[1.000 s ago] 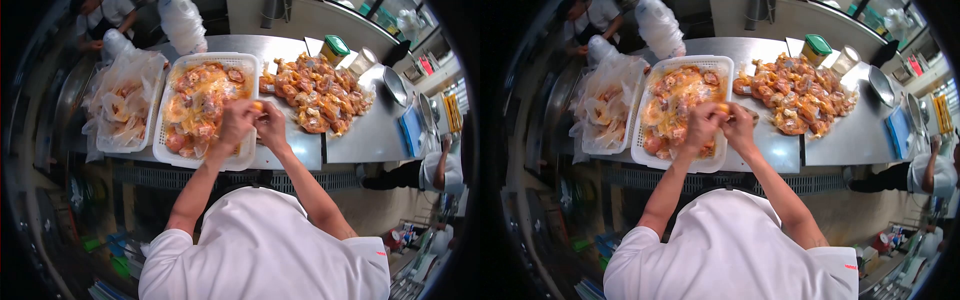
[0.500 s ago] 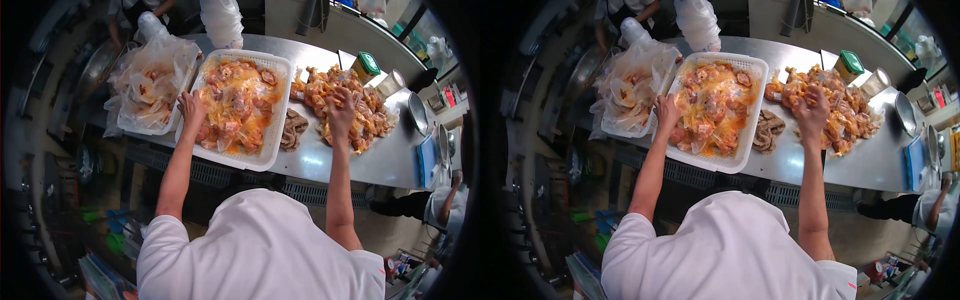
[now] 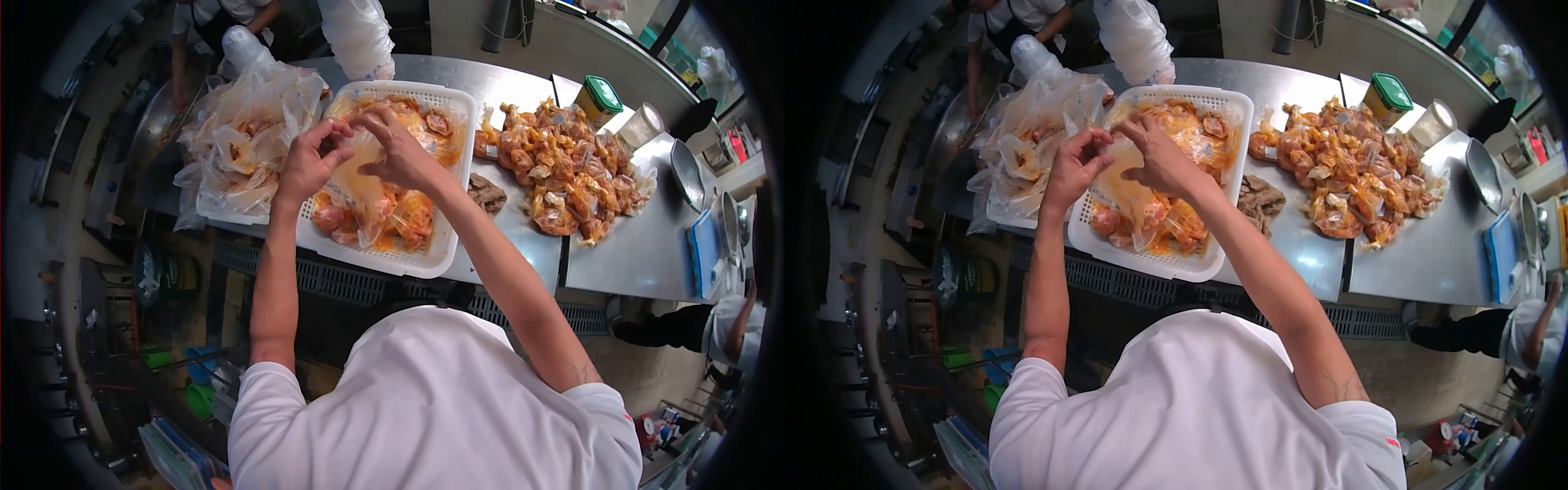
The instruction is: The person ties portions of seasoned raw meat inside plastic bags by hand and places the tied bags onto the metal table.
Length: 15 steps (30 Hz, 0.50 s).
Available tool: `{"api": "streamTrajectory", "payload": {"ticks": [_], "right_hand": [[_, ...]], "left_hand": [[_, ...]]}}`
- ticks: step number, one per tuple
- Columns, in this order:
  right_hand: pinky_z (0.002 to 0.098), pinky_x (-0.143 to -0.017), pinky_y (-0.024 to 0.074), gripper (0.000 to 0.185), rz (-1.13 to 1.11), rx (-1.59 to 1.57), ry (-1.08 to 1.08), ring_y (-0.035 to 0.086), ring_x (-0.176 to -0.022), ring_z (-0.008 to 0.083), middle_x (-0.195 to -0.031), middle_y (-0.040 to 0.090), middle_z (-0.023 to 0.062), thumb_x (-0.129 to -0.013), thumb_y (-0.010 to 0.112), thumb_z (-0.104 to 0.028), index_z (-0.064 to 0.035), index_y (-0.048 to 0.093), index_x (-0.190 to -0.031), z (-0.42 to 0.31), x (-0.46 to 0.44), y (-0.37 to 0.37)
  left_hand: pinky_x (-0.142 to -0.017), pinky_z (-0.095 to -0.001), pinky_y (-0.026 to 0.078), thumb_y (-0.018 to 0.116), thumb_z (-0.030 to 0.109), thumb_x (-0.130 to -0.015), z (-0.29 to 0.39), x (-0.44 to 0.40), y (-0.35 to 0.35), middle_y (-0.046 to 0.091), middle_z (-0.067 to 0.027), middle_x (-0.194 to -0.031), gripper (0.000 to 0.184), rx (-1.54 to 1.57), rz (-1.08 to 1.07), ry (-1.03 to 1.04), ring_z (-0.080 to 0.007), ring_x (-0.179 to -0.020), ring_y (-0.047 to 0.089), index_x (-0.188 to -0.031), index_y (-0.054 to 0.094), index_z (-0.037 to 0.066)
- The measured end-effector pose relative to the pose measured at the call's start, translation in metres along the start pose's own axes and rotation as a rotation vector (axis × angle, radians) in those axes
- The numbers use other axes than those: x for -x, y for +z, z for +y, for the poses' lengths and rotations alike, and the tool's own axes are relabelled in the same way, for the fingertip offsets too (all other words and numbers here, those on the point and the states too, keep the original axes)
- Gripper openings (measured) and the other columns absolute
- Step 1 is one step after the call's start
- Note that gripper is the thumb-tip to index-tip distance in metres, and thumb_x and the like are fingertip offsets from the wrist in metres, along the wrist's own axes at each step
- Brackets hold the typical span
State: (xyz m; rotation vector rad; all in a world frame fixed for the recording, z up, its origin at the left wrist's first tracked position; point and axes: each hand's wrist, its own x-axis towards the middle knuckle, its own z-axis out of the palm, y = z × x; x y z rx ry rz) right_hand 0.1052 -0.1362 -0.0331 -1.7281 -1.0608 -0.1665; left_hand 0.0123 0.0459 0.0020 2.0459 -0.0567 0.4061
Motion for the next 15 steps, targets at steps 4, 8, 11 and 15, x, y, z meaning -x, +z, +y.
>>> {"api": "streamTrajectory", "payload": {"ticks": [4,8,11,15], "right_hand": [[0.0366,-0.074,0.0523,0.018,-0.203,-0.035,0.179,0.068,-0.08,0.0273,-0.088,0.07,0.0154,-0.078,0.071,-0.002,-0.0014,0.066,-0.095,0.011,0.002,-0.023],[0.0348,-0.072,0.0505,0.015,-0.09,-0.102,0.103,0.064,-0.076,0.0247,-0.082,0.066,0.013,-0.078,0.068,0.002,-0.0001,0.064,-0.092,-0.024,-0.001,-0.04],[0.0348,-0.074,0.05,0.018,-0.095,-0.113,0.03,0.062,-0.077,0.0238,-0.081,0.063,0.0117,-0.075,0.068,0.006,-0.0001,0.063,-0.091,-0.031,-0.006,-0.035],[0.0352,-0.076,0.0505,0.015,-0.1,-0.068,0.075,0.06,-0.083,0.0206,-0.087,0.061,0.0075,-0.08,0.073,0.001,-0.0001,0.061,-0.089,-0.015,0.006,-0.059]], "left_hand": [[-0.067,-0.0222,0.047,0.07,0.0,-0.087,-0.022,0.02,-0.019,0.06,0.0021,-0.077,0.014,-0.083,0.055,-0.039,-0.0048,-0.07,0.054,-0.099,0.064,0.002],[-0.07,-0.0275,0.05,0.078,0.014,-0.085,0.007,0.03,-0.009,0.061,-0.001,-0.086,0.024,-0.067,0.167,0.153,-0.0128,-0.077,0.058,-0.103,0.066,0.004],[-0.072,-0.0309,0.05,0.078,0.011,-0.082,0.005,0.035,0.04,0.063,-0.0035,-0.096,0.023,-0.019,0.11,0.27,-0.0172,-0.086,0.061,-0.098,0.064,0.004],[-0.069,-0.0302,0.049,0.072,0.0,-0.078,-0.033,0.044,0.035,0.064,-0.0072,-0.098,0.016,-0.217,-0.106,0.141,-0.0168,-0.087,0.062,-0.091,0.062,0.003]]}}
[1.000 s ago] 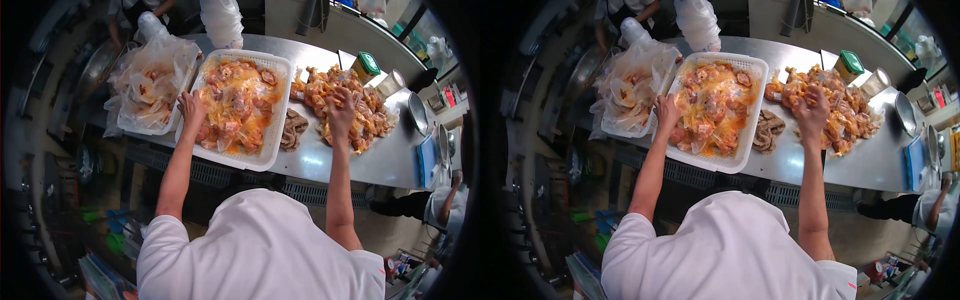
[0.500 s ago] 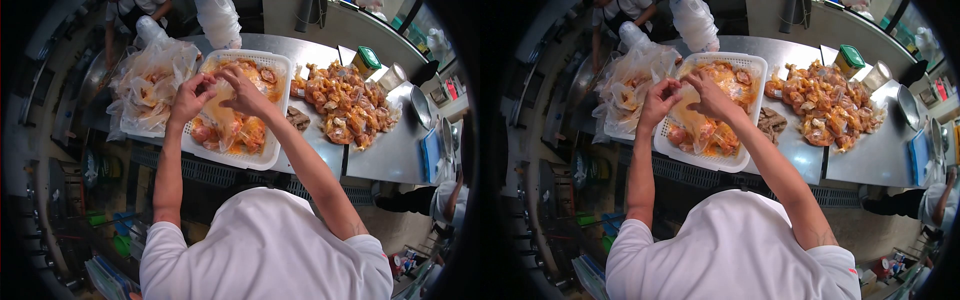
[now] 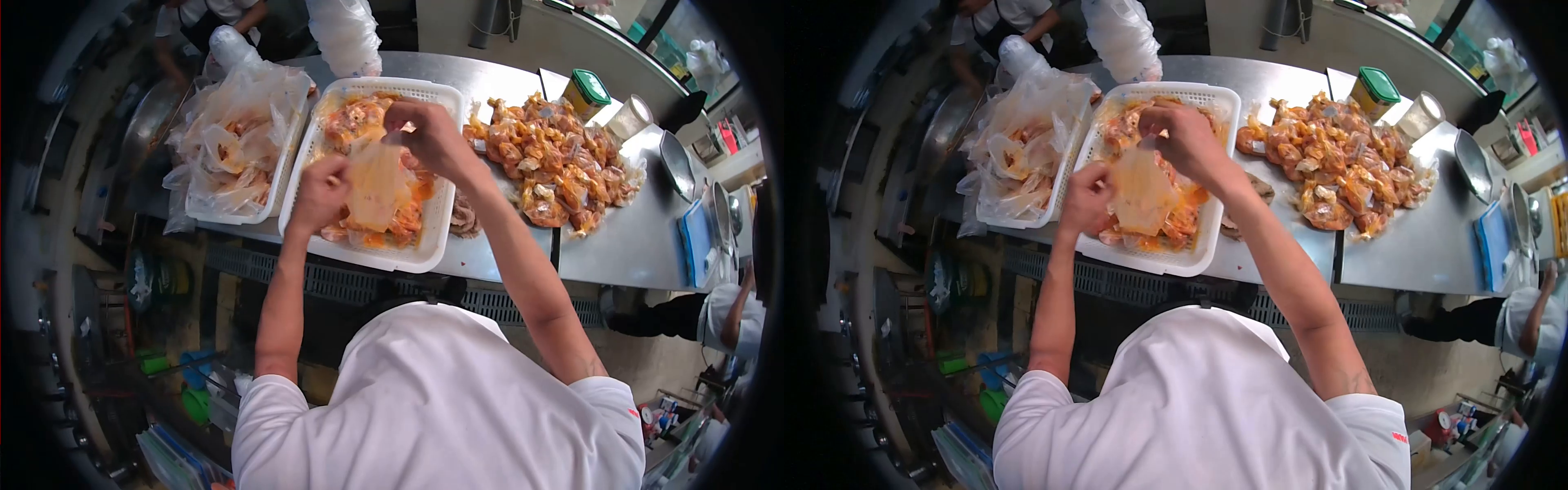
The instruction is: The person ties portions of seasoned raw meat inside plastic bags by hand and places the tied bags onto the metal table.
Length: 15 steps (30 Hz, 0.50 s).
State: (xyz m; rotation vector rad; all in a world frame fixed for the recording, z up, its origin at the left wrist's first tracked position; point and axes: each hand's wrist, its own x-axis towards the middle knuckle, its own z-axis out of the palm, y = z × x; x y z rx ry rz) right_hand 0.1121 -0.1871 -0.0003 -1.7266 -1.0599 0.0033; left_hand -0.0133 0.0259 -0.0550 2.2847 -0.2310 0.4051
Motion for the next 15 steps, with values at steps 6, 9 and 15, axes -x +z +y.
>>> {"api": "streamTrajectory", "payload": {"ticks": [6,9,15], "right_hand": [[0.0317,-0.073,0.0548,0.013,-0.012,-0.093,0.308,0.063,-0.078,0.0161,-0.091,0.06,0.0068,-0.096,0.065,-0.011,-0.0018,0.056,-0.099,-0.026,0.007,-0.022],[0.0299,-0.069,0.0574,0.013,0.074,-0.095,0.319,0.065,-0.077,0.0139,-0.09,0.061,0.006,-0.098,0.061,-0.012,-0.0014,0.053,-0.101,-0.028,0.006,-0.022],[0.0293,-0.067,0.0579,0.013,0.208,-0.026,0.369,0.067,-0.071,0.0145,-0.084,0.065,0.0076,-0.097,0.061,-0.011,0.0003,0.054,-0.098,-0.012,0.015,-0.029]], "left_hand": [[-0.066,-0.0293,0.049,0.058,-0.006,-0.078,0.034,-0.007,-0.019,0.064,-0.0099,-0.098,0.017,-0.113,0.324,-0.298,-0.015,-0.085,0.062,-0.094,0.06,0.0],[-0.079,-0.0346,0.053,0.065,-0.002,-0.081,0.032,-0.018,0.0,0.059,-0.0135,-0.113,0.037,0.06,0.328,0.068,-0.0224,-0.095,0.063,-0.116,0.054,0.004],[-0.071,-0.0304,0.052,0.073,0.001,-0.082,0.059,-0.013,0.058,0.058,-0.0151,-0.121,0.026,-0.277,0.018,0.155,-0.022,-0.092,0.066,-0.106,0.063,0.003]]}}
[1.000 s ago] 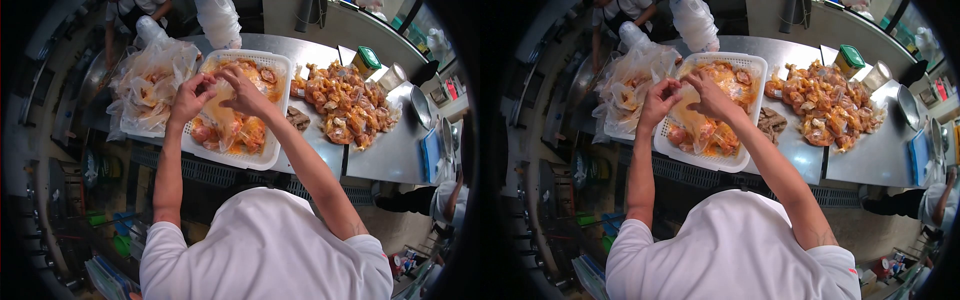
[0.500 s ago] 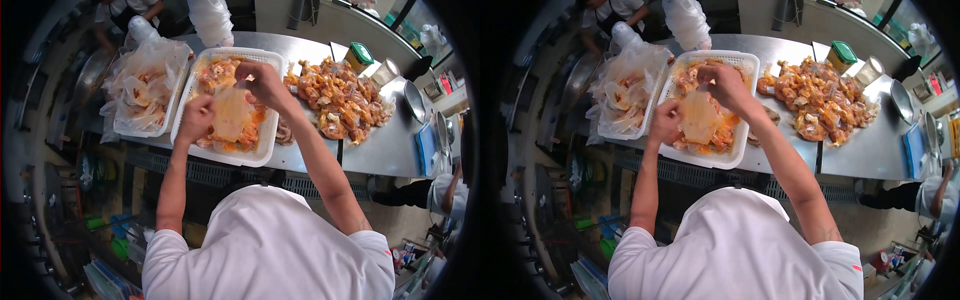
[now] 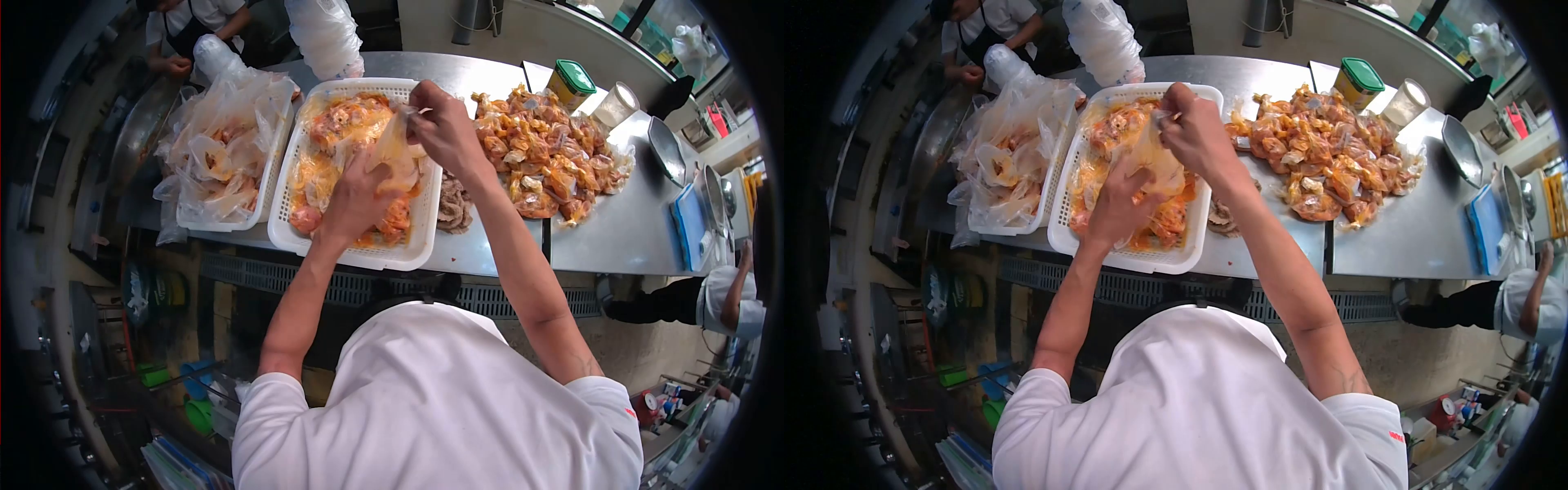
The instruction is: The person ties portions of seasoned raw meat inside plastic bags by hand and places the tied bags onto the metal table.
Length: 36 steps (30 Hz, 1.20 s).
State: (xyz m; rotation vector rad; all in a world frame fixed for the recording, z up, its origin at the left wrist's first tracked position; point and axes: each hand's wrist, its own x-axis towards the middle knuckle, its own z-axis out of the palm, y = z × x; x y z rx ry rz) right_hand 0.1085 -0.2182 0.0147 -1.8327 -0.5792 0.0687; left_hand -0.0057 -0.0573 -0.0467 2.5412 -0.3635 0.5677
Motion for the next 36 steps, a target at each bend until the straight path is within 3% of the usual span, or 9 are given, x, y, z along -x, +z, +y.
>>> {"api": "streamTrajectory", "payload": {"ticks": [5,9,15,16,21,26,28,31,36], "right_hand": [[0.0307,-0.063,0.0549,0.011,0.122,0.226,-0.068,0.068,-0.069,0.0136,-0.075,0.069,0.0097,-0.097,0.062,-0.011,-0.0002,0.059,-0.095,0.013,0.003,-0.021],[0.0274,-0.076,0.0571,0.01,-0.083,-0.159,-0.026,0.068,-0.085,0.0145,-0.091,0.068,0.0102,-0.097,0.061,-0.005,0.0026,0.058,-0.102,0.001,0.008,-0.009],[0.0401,-0.083,0.0552,0.042,0.262,-0.127,-0.51,0.07,-0.094,0.0286,-0.098,0.071,0.0133,-0.079,0.082,-0.019,0.0002,0.062,-0.11,0.037,0.031,0.013],[0.0413,-0.083,0.055,0.048,0.135,-0.075,-0.423,0.07,-0.094,0.0304,-0.097,0.071,0.0137,-0.075,0.084,-0.02,-0.0015,0.063,-0.114,0.05,0.036,0.024],[0.0376,-0.076,0.0531,0.03,-0.255,-0.367,0.163,0.065,-0.084,0.0189,-0.087,0.069,0.011,-0.081,0.071,-0.006,0.0009,0.066,-0.11,0.075,0.045,0.047],[0.0384,-0.069,0.0516,0.025,-0.171,-0.303,0.133,0.061,-0.074,0.0183,-0.079,0.067,0.0106,-0.085,0.056,-0.003,0.0046,0.065,-0.107,0.095,0.037,0.056],[0.0394,-0.068,0.0516,0.027,-0.132,-0.253,0.051,0.063,-0.071,0.022,-0.077,0.067,0.0131,-0.085,0.053,-0.006,0.0049,0.064,-0.108,0.096,0.039,0.057],[0.0418,-0.071,0.0519,0.033,-0.308,-0.038,0.102,0.067,-0.076,0.0328,-0.081,0.068,0.0205,-0.086,0.057,-0.013,0.0039,0.064,-0.114,0.081,0.029,0.057],[0.0526,-0.081,0.0459,0.035,-0.49,0.441,-0.372,0.062,-0.086,0.0412,-0.081,0.063,0.0208,-0.081,0.07,-0.02,-0.0057,0.069,-0.113,0.101,0.023,0.046]], "left_hand": [[-0.064,-0.0332,0.054,0.078,0.004,-0.08,-0.013,-0.022,-0.036,0.064,-0.0127,-0.102,0.027,0.138,-0.026,-0.256,-0.0195,-0.087,0.066,-0.102,0.063,0.0],[-0.067,-0.036,0.055,0.079,0.005,-0.079,0.012,-0.049,-0.009,0.064,-0.01,-0.071,0.029,0.399,0.225,-0.128,-0.0245,-0.073,0.068,-0.102,0.063,0.001],[-0.072,-0.0284,0.055,0.075,0.0,-0.083,0.015,-0.063,-0.016,0.07,-0.006,-0.091,0.025,0.756,0.201,-0.224,-0.0134,-0.082,0.068,-0.106,0.064,0.0],[-0.064,-0.02,0.048,0.072,0.003,-0.09,0.027,-0.065,-0.022,0.067,0.0024,-0.086,0.02,0.818,0.197,-0.192,-0.0026,-0.073,0.06,-0.108,0.064,0.003],[-0.067,-0.0185,0.047,0.074,0.003,-0.088,-0.015,-0.073,-0.008,0.065,0.0012,-0.091,0.022,0.864,0.376,-0.196,-0.0041,-0.075,0.059,-0.106,0.063,0.005],[-0.084,-0.0272,0.05,0.077,0.005,-0.084,-0.01,-0.053,-0.053,0.061,-0.0069,-0.112,0.039,0.428,0.536,-0.24,-0.014,-0.099,0.061,-0.117,0.057,0.006],[-0.098,-0.0419,0.047,0.075,0.003,-0.077,0.009,-0.046,-0.059,0.061,-0.0135,-0.114,0.047,0.25,0.188,0.236,-0.0286,-0.113,0.059,-0.121,0.057,0.003],[-0.109,-0.0465,0.038,0.074,0.002,-0.073,0.009,-0.029,-0.031,0.058,-0.0173,-0.122,0.055,-0.232,-0.078,0.321,-0.0348,-0.126,0.052,-0.125,0.057,0.007],[-0.083,-0.0374,0.052,0.075,0.009,-0.077,-0.095,-0.001,-0.009,0.064,-0.0132,-0.096,0.05,-0.159,-0.503,0.025,-0.0276,-0.092,0.068,-0.125,0.059,0.008]]}}
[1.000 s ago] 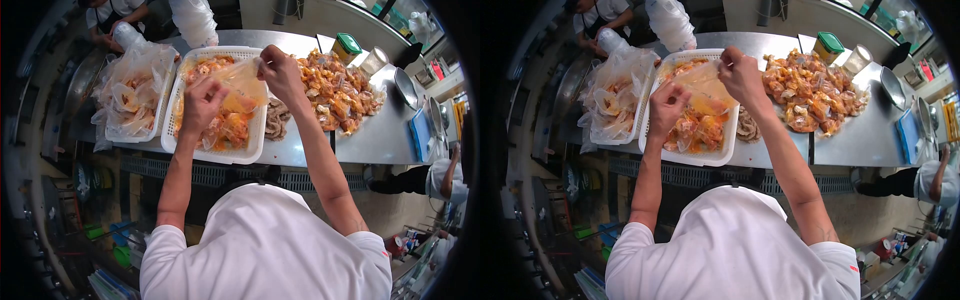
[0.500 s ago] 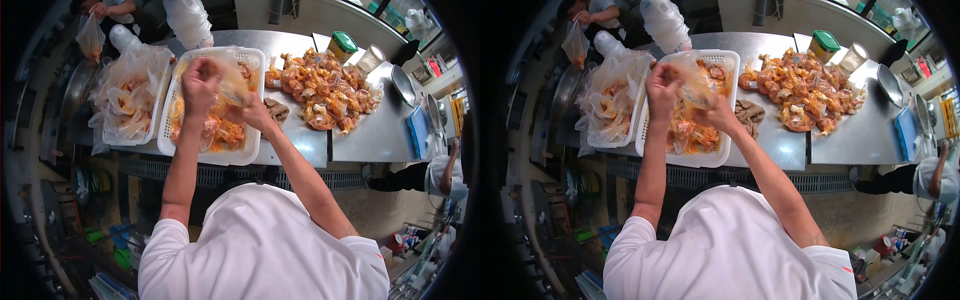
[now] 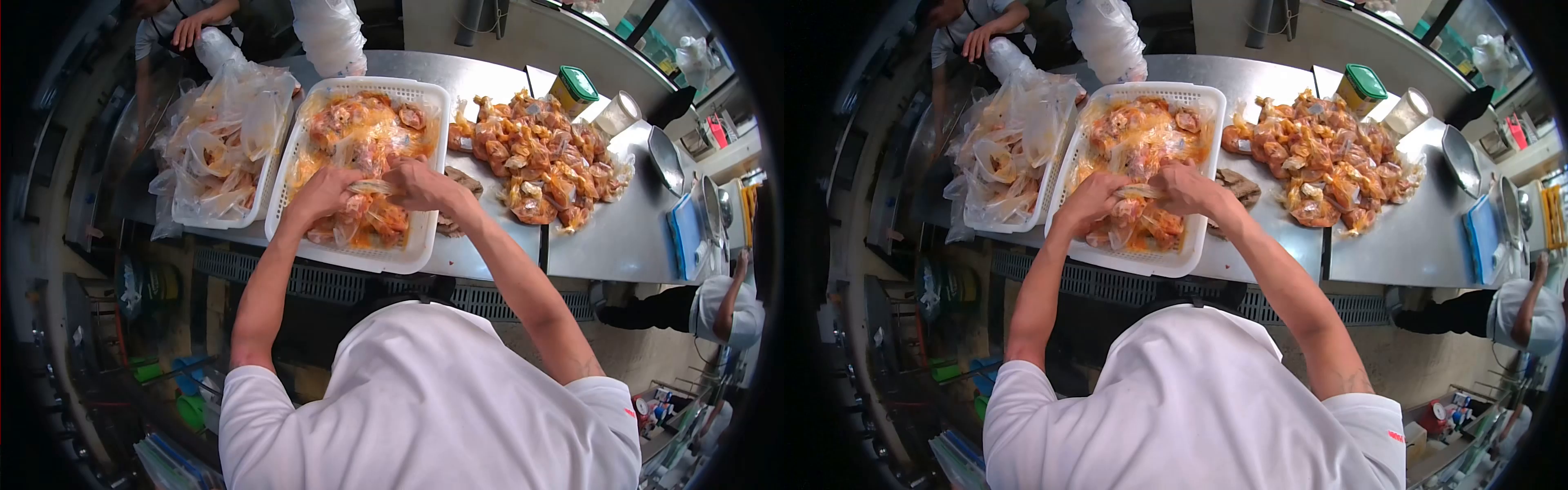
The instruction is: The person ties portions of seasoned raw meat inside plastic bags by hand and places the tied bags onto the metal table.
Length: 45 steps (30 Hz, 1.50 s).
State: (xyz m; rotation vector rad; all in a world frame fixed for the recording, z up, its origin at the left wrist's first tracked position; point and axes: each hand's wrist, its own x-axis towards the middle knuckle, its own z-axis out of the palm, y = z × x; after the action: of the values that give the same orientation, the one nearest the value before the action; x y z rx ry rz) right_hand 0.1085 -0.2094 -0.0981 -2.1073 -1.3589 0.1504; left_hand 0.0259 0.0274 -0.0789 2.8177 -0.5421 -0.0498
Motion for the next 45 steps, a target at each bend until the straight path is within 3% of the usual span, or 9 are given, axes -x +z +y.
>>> {"api": "streamTrajectory", "payload": {"ticks": [6,8,13,15,22,28,33,41,45], "right_hand": [[0.0332,-0.073,0.0455,0.018,0.349,-0.054,0.158,0.058,-0.083,0.0185,-0.092,0.062,0.0035,-0.081,0.077,-0.015,-0.0043,0.067,-0.09,-0.009,-0.028,-0.014],[0.0347,-0.07,0.0461,0.017,0.34,-0.454,0.132,0.058,-0.079,0.0172,-0.086,0.06,0.0031,-0.087,0.073,-0.018,-0.003,0.066,-0.092,-0.028,-0.041,-0.019],[0.0343,-0.069,0.0487,0.027,0.087,-0.939,0.2,0.063,-0.08,0.0151,-0.086,0.067,0.004,-0.098,0.064,-0.025,0.0012,0.066,-0.102,-0.039,-0.048,-0.016],[0.0393,-0.065,0.0488,0.024,0.4,-0.597,0.135,0.064,-0.069,0.0241,-0.086,0.07,0.011,-0.095,0.063,-0.02,0.0029,0.069,-0.098,-0.042,-0.048,-0.012],[0.0419,-0.07,0.0491,0.023,0.555,-0.538,0.516,0.065,-0.074,0.0366,-0.085,0.068,0.0244,-0.086,0.058,-0.009,0.0042,0.068,-0.102,-0.033,-0.036,0.003],[0.0273,-0.069,0.0464,0.011,0.483,-1.129,0.535,0.059,-0.084,0.0072,-0.091,0.068,0.0026,-0.086,0.069,-0.004,0.0004,0.068,-0.096,-0.027,-0.018,0.007],[0.0229,-0.065,0.0399,0.017,0.331,-1.048,0.398,0.05,-0.076,0.0067,-0.082,0.06,-0.0027,-0.091,0.074,-0.016,-0.0002,0.066,-0.093,-0.005,0.002,-0.003],[0.0338,-0.067,0.051,0.016,0.701,-0.487,0.314,0.065,-0.074,0.0202,-0.082,0.067,0.0133,-0.079,0.074,-0.004,-0.001,0.065,-0.091,-0.021,0.042,-0.003],[0.0299,-0.065,0.0518,0.021,0.714,-0.354,0.27,0.068,-0.071,0.0186,-0.084,0.069,0.0131,-0.074,0.075,-0.007,-0.0017,0.066,-0.092,0.02,0.07,0.007]], "left_hand": [[-0.077,-0.0351,0.054,0.065,0.009,-0.087,0.053,0.022,-0.018,0.068,-0.0047,-0.087,0.021,0.946,0.204,-0.331,-0.0217,-0.079,0.067,-0.104,0.065,-0.003],[-0.072,-0.0304,0.05,0.062,0.02,-0.1,0.086,0.016,-0.01,0.065,-0.0017,-0.083,0.024,1.621,0.251,0.023,-0.0138,-0.077,0.062,-0.113,0.064,0.0],[-0.079,-0.0301,0.055,0.058,0.003,-0.095,0.051,-0.012,0.022,0.068,-0.0022,-0.09,0.018,1.148,0.119,-0.27,-0.0102,-0.085,0.064,-0.11,0.067,0.0],[-0.08,-0.0319,0.055,0.065,0.008,-0.089,0.017,-0.015,0.003,0.069,-0.0038,-0.095,0.026,1.728,0.351,-0.271,-0.012,-0.088,0.066,-0.114,0.066,0.004],[-0.082,-0.0328,0.054,0.074,-0.001,-0.077,0.095,-0.026,-0.004,0.069,-0.0103,-0.091,0.044,0.419,0.806,-0.214,-0.0222,-0.085,0.069,-0.12,0.064,0.004],[-0.075,-0.0385,0.051,0.076,-0.001,-0.07,0.081,-0.037,0.009,0.066,-0.0094,-0.082,0.027,0.54,0.89,-0.329,-0.0263,-0.084,0.065,-0.094,0.064,0.004],[-0.067,-0.0352,0.051,0.071,-0.006,-0.072,0.056,-0.044,0.021,0.063,-0.0101,-0.083,0.018,0.979,0.854,-0.266,-0.0234,-0.081,0.064,-0.087,0.063,0.001],[-0.068,-0.0352,0.051,0.076,0.005,-0.079,0.111,-0.052,0.01,0.066,-0.0105,-0.09,0.02,0.592,0.566,-0.224,-0.0242,-0.083,0.064,-0.095,0.065,-0.001],[-0.065,-0.0371,0.05,0.074,0.005,-0.083,0.157,-0.065,0.033,0.067,-0.0108,-0.088,0.01,0.479,0.7,0.265,-0.0235,-0.073,0.065,-0.084,0.065,0.0]]}}
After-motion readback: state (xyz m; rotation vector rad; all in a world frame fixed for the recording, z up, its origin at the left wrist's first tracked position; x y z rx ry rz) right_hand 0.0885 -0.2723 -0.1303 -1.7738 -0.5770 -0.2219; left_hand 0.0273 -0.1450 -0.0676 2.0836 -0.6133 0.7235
